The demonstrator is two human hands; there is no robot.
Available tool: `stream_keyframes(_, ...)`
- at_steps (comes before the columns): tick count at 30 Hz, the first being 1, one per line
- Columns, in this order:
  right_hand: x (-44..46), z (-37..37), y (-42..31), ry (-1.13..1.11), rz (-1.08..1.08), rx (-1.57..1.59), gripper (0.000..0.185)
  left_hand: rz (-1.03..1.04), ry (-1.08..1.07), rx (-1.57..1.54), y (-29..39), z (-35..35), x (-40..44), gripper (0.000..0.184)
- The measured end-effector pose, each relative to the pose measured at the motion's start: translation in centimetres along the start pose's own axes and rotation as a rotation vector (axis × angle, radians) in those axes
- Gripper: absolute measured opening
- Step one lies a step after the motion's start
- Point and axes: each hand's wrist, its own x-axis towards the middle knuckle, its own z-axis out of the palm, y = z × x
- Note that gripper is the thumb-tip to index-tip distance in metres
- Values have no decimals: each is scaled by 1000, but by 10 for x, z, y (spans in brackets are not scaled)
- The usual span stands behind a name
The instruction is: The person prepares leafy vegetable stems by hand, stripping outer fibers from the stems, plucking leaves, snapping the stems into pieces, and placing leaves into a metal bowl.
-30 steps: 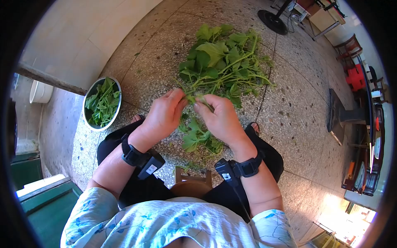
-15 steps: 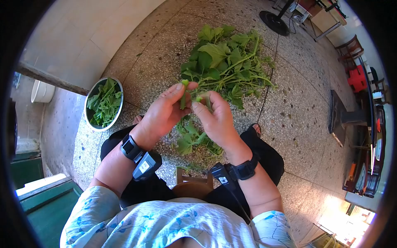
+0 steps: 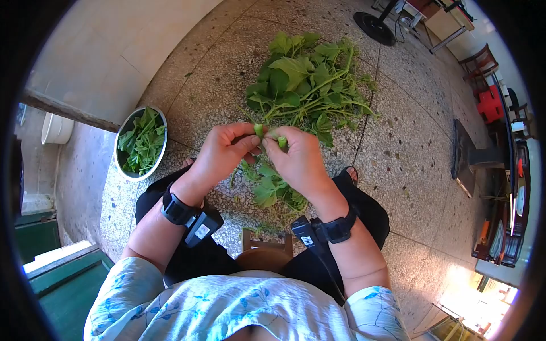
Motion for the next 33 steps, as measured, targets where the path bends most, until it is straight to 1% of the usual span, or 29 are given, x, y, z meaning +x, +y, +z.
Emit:
stream_keyframes(2, -1, -5, -7, -54, 36, 11, 11, -41, -29, -29, 4, -5, -1, 16)
stream_keyframes(3, 0, -7, -8, -55, 36, 12, 11, -87, -86, -141, 4, -9, 0, 15)
stream_keyframes(4, 1, -10, -9, -100, 58, 97, 10, -133, -143, -253, 5, -10, 0, 15)
stream_keyframes(5, 2, -11, -9, -144, 81, 183, 10, -134, -143, -252, 6, -10, -2, 15)
stream_keyframes(6, 2, -11, -8, -142, 81, 183, 10, -118, -145, -239, 8, -9, -3, 16)
stream_keyframes(8, 1, -10, -5, -144, 127, 339, 8, -101, -150, -227, 9, -5, -6, 17)
stream_keyframes(9, 1, -11, -7, -143, 127, 339, 8, -77, -136, -216, 9, -4, -7, 16)
stream_keyframes(11, -1, -13, -15, -143, 252, 523, 6, -52, -121, -203, 10, -4, -7, 16)
stream_keyframes(13, 0, -16, -17, -173, 254, 518, 6, -99, -108, -362, 12, -5, -4, 15)
stream_keyframes(17, 0, -20, -21, -252, 241, 469, 5, -121, -188, -421, 10, -10, -3, 15)
stream_keyframes(19, -2, -18, -18, -241, 232, 462, 5, -66, -215, -344, 9, -10, -4, 12)
stream_keyframes(21, -3, -14, -17, -230, 221, 456, 5, -46, -195, -295, 12, -9, -6, 11)
stream_keyframes(23, -4, -9, -18, -142, 166, 371, 7, -25, -177, -247, 12, -7, -6, 11)
stream_keyframes(24, -4, -7, -18, -142, 167, 371, 7, -2, -162, -205, 11, -7, -6, 11)
stream_keyframes(26, -4, -4, -17, -74, 75, 231, 8, 19, -148, -162, 11, -5, -7, 10)
stream_keyframes(28, -5, -2, -14, -62, 88, 274, 7, 54, -94, -55, 13, -2, -9, 12)
stream_keyframes(30, -5, -2, -14, -45, 102, 318, 7, 45, -77, -70, 14, -1, -10, 12)
stream_keyframes(32, -3, -7, -19, -105, 230, 408, 6, 44, -56, -85, 15, -1, -10, 12)
stream_keyframes(33, -3, -6, -19, -105, 228, 408, 6, 42, -60, -35, 14, -1, -11, 12)
